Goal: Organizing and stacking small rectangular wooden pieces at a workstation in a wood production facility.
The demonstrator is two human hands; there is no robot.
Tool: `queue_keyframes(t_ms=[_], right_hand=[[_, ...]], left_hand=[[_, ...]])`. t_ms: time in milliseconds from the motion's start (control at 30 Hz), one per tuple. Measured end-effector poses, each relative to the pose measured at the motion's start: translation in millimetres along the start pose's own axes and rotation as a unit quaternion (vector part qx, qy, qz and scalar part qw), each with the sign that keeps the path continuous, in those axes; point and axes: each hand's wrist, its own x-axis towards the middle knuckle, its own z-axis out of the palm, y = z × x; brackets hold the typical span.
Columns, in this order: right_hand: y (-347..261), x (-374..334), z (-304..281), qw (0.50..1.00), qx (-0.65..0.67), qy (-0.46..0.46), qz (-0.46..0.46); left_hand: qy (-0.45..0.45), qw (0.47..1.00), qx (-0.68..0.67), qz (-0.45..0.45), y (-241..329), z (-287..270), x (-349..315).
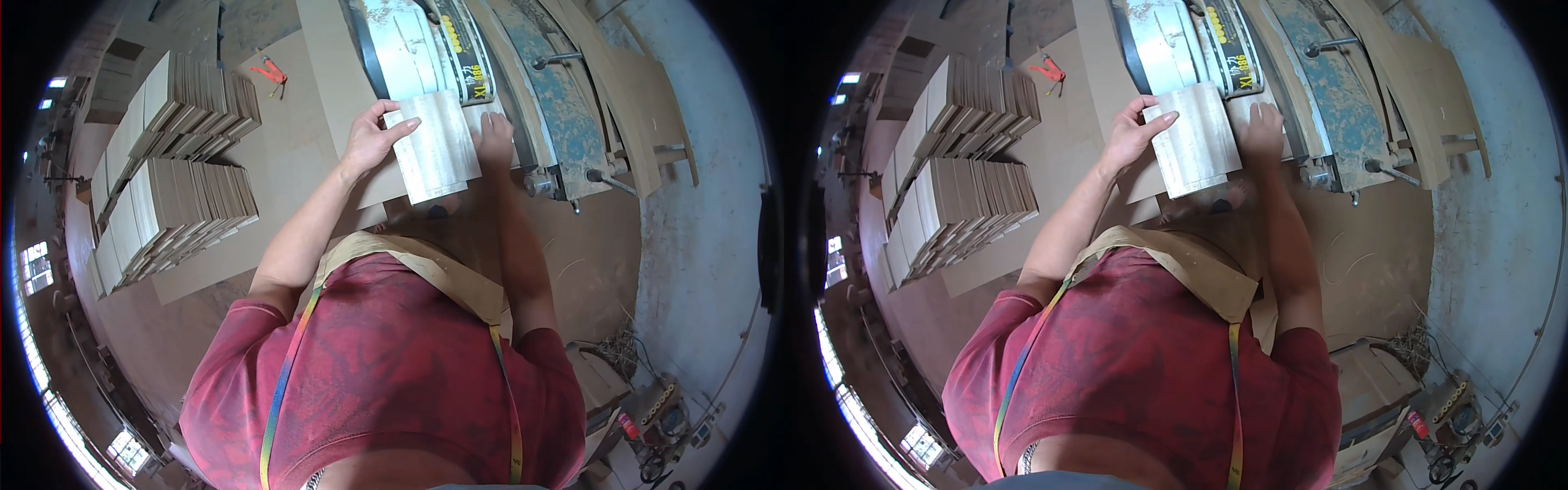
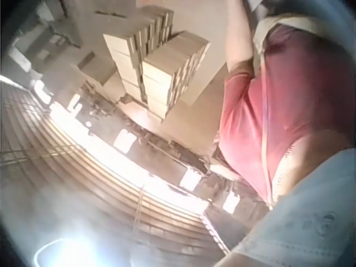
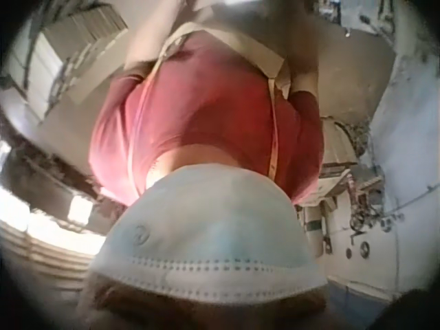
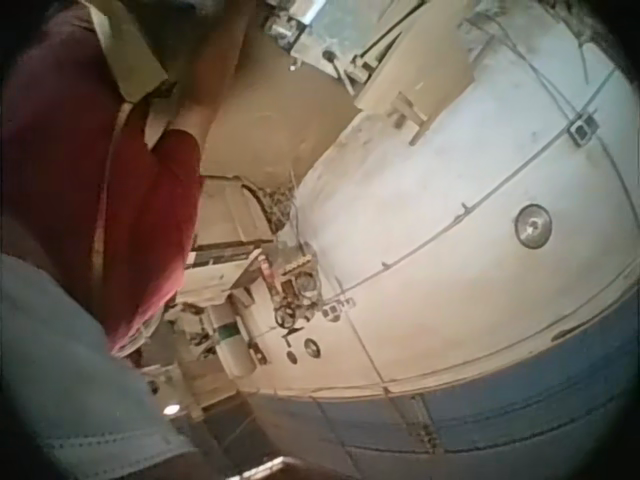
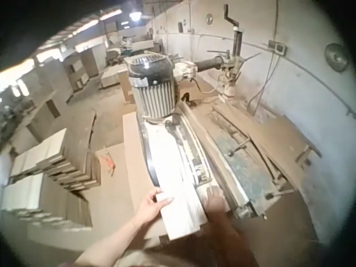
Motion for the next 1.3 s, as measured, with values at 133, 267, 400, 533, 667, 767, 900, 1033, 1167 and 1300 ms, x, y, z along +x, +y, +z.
queue_keyframes(t_ms=[133, 267, 400, 533, 667, 767, 900, 1033, 1167, 1300], right_hand=[[-31.6, 31.8, -74.2, 0.962, 0.237, -0.069, 0.120], [-134.5, 10.0, -123.1, 0.996, 0.067, -0.053, -0.002], [-143.4, 0.9, -154.9, 0.987, 0.091, -0.091, 0.095], [-75.5, -28.9, -163.9, 0.938, 0.140, -0.205, 0.241], [-44.4, -71.7, -99.9, 0.984, 0.070, -0.091, 0.134], [-30.7, -84.2, -56.5, 0.995, 0.020, -0.038, 0.091], [-21.3, -65.3, -11.9, 0.996, -0.063, 0.003, 0.069], [-8.3, -17.2, 17.5, 0.998, -0.018, 0.054, 0.007], [-22.1, 17.3, -30.8, 0.986, 0.121, 0.003, 0.112], [-106.1, 17.0, -107.2, 0.969, 0.216, -0.021, 0.120]], left_hand=[[0.049, 0.997, 0.059, 0.026, -0.3, 7.6, 3.9], [0.064, 0.988, 0.134, 0.034, 0.4, 12.6, 3.3], [0.067, 0.982, 0.176, 0.021, 2.7, 3.7, -1.4], [-0.029, 0.998, -0.027, 0.052, 4.3, -10.5, -8.5], [-0.079, 0.993, -0.081, 0.035, 5.5, -17.0, -10.4], [-0.087, 0.991, -0.095, 0.022, 5.4, -17.1, -6.9], [-0.065, 0.994, -0.091, 0.002, 2.1, -12.1, -3.5], [0.019, 0.996, -0.090, 0.009, -4.8, 0.5, -2.3], [0.058, 0.998, -0.019, 0.028, -9.5, 6.5, -0.6], [0.107, 0.992, 0.047, 0.048, -12.0, 10.0, 1.9]])
